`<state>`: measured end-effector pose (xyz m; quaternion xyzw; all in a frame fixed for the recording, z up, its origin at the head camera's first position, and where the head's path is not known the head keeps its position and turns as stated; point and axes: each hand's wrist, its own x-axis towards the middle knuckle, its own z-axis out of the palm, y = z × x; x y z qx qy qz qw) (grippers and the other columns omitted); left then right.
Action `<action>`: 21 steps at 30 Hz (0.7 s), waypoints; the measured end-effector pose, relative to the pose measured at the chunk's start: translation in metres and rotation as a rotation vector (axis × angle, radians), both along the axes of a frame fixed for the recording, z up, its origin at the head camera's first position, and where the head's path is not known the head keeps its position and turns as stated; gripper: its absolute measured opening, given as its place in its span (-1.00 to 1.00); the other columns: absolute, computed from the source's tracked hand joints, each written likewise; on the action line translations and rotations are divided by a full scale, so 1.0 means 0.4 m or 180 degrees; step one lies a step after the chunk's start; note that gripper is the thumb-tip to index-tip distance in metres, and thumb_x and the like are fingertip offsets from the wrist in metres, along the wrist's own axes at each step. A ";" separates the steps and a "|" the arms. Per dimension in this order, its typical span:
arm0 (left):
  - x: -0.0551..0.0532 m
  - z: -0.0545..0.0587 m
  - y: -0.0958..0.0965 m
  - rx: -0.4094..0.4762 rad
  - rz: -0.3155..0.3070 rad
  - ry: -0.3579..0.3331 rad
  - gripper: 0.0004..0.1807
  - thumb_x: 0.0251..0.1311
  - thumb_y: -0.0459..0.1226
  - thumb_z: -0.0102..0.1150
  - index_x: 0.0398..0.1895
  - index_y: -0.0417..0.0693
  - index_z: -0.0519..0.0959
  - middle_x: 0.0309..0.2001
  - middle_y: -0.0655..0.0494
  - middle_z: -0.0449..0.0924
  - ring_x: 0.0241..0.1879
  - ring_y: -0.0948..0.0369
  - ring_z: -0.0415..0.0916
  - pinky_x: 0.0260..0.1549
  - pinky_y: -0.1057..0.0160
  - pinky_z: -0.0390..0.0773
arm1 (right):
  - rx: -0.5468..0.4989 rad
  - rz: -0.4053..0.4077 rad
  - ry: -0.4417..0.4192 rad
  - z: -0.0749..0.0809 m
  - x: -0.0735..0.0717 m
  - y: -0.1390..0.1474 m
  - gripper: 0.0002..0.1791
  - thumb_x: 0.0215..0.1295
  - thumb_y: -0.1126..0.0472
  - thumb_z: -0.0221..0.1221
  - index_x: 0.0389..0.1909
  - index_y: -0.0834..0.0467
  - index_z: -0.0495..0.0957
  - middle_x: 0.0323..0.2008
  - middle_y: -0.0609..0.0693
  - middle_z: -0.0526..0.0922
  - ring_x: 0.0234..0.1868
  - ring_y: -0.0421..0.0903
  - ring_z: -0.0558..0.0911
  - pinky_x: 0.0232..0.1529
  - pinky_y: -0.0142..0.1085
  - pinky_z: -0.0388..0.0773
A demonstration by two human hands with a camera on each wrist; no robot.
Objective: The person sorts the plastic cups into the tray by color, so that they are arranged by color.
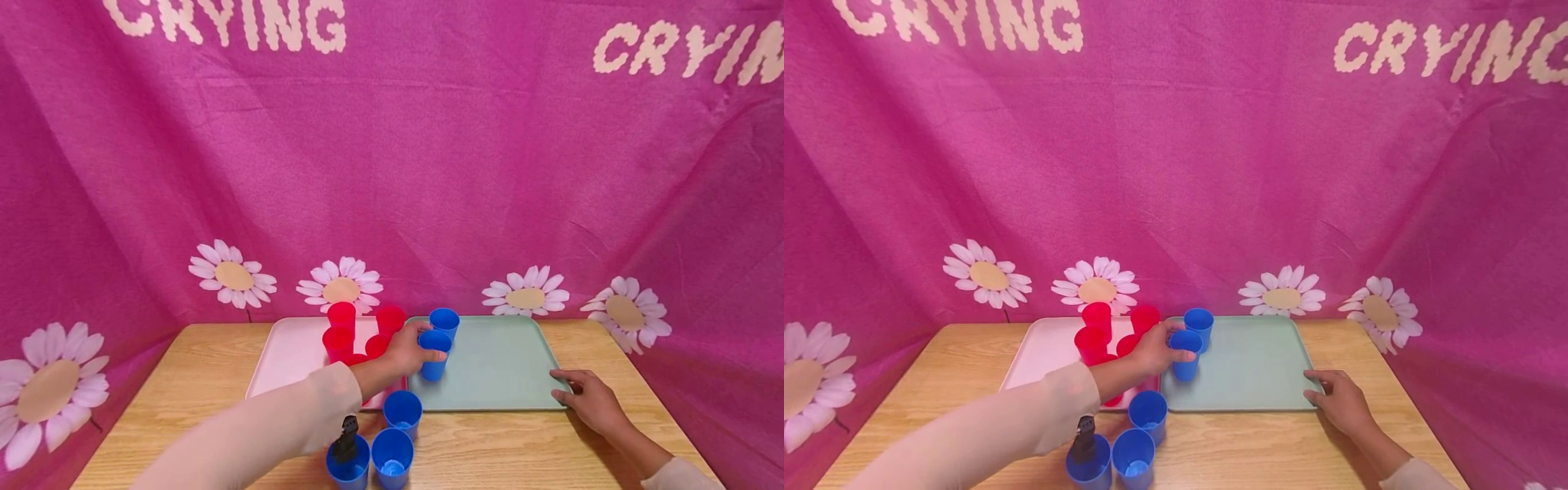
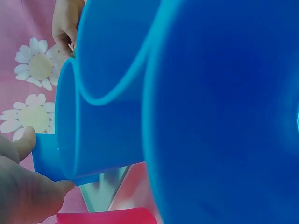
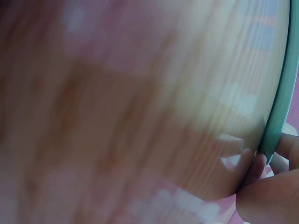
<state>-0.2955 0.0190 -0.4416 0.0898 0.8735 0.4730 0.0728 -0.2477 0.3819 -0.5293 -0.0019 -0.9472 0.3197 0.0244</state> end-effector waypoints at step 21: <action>0.003 -0.015 0.003 -0.0075 0.0050 -0.0069 -0.30 0.15 -0.28 0.51 0.36 -0.16 0.44 0.23 -0.20 0.56 0.28 -0.21 0.49 0.11 -0.17 0.64 | -0.0067 -0.0031 0.0012 0.001 0.002 -0.003 -0.51 0.32 0.23 0.37 0.22 0.36 0.59 0.13 0.46 0.53 0.15 0.43 0.53 0.19 0.31 0.47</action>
